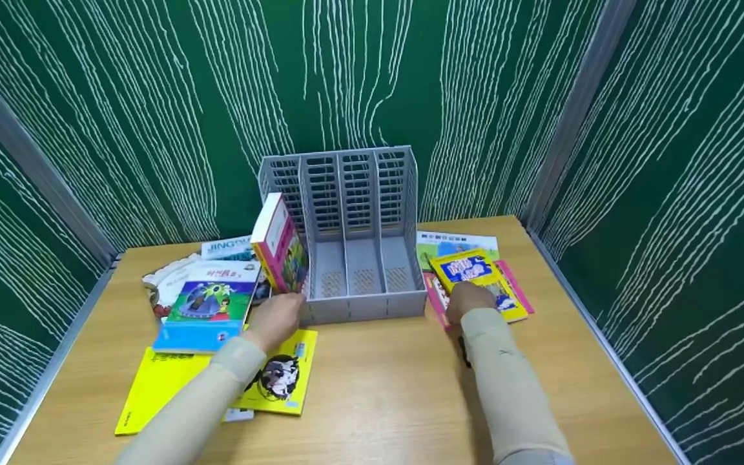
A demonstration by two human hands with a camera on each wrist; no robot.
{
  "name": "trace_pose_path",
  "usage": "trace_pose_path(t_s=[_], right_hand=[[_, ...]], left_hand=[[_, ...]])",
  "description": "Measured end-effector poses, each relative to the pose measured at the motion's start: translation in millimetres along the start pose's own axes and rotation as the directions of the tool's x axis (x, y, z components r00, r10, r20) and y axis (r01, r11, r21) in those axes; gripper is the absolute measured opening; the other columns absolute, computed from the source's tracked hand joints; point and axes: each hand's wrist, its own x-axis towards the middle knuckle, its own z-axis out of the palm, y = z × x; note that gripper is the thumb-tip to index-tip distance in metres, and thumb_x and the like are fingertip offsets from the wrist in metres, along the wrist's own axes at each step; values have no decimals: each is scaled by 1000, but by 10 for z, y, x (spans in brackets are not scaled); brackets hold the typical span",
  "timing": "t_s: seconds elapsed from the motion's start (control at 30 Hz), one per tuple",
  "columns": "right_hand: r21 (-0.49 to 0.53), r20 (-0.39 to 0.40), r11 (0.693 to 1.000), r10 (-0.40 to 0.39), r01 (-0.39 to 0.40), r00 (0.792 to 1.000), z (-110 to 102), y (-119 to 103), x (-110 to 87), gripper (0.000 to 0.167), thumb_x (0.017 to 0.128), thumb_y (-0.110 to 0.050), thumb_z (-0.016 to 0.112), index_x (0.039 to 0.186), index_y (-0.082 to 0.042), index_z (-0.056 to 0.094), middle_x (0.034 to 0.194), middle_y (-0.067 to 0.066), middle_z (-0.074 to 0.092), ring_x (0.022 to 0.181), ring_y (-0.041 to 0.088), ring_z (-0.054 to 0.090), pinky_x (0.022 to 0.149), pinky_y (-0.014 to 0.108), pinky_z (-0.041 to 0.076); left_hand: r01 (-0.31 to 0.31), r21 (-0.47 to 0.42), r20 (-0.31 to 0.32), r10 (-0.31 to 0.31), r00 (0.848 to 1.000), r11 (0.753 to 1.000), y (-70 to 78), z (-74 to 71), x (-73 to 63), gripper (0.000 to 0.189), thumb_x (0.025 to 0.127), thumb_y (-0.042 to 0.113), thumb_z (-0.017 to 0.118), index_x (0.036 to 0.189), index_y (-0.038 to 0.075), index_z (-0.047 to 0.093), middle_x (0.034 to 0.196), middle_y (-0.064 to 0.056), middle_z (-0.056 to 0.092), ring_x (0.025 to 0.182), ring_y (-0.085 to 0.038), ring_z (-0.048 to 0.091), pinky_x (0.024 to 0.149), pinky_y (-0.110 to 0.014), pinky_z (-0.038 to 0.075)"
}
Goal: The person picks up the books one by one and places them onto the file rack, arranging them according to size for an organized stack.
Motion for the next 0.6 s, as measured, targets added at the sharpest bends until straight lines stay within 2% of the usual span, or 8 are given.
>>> trace_pose_path(t_s=[0.1,0.17,0.27,0.37,0.5,0.6], right_hand=[[2,-48,1000,25,-25,999,64,39,101,45,96,-19,79,131,7,68,111,20,67,105,41,60,98,56,53],[-14,-91,1000,20,-21,996,103,74,149,46,96,-18,79,131,9,67,111,23,68,103,42,61,100,59,53],[-44,-159,999,-14,7,987,128,107,156,45,97,-16,76,128,13,63,111,28,69,97,42,61,98,62,56],[-70,-236,997,-50,35,970,113,130,117,39,101,-14,70,125,14,60,111,32,69,93,43,64,95,64,58],[-39,-311,998,-53,43,949,55,146,65,35,106,-13,63,127,16,57,114,36,69,98,47,67,94,65,59],[2,-337,999,-33,36,941,10,152,29,38,107,-11,59,131,18,53,121,39,67,107,51,69,96,67,59]], left_hand=[[-8,5,-10,8,1000,1000,-1,3,-5,16,106,3,60,109,5,76,101,-11,80,90,-29,78,85,-43,68],[-22,11,-39,22,999,1000,0,7,-9,15,104,2,61,105,4,76,97,-11,80,87,-30,78,81,-44,68],[-36,22,-79,37,996,999,1,14,-14,14,102,1,61,98,4,74,92,-12,79,83,-32,78,75,-46,67],[-40,30,-101,43,994,999,1,20,-13,13,101,1,62,94,3,73,89,-13,79,80,-33,78,72,-48,66],[-32,24,-83,34,996,999,1,15,-8,13,102,1,62,97,3,74,90,-13,79,81,-33,77,73,-48,66],[-28,18,-69,29,997,999,2,7,-8,14,102,1,61,99,3,74,92,-13,79,82,-33,77,74,-47,67]])
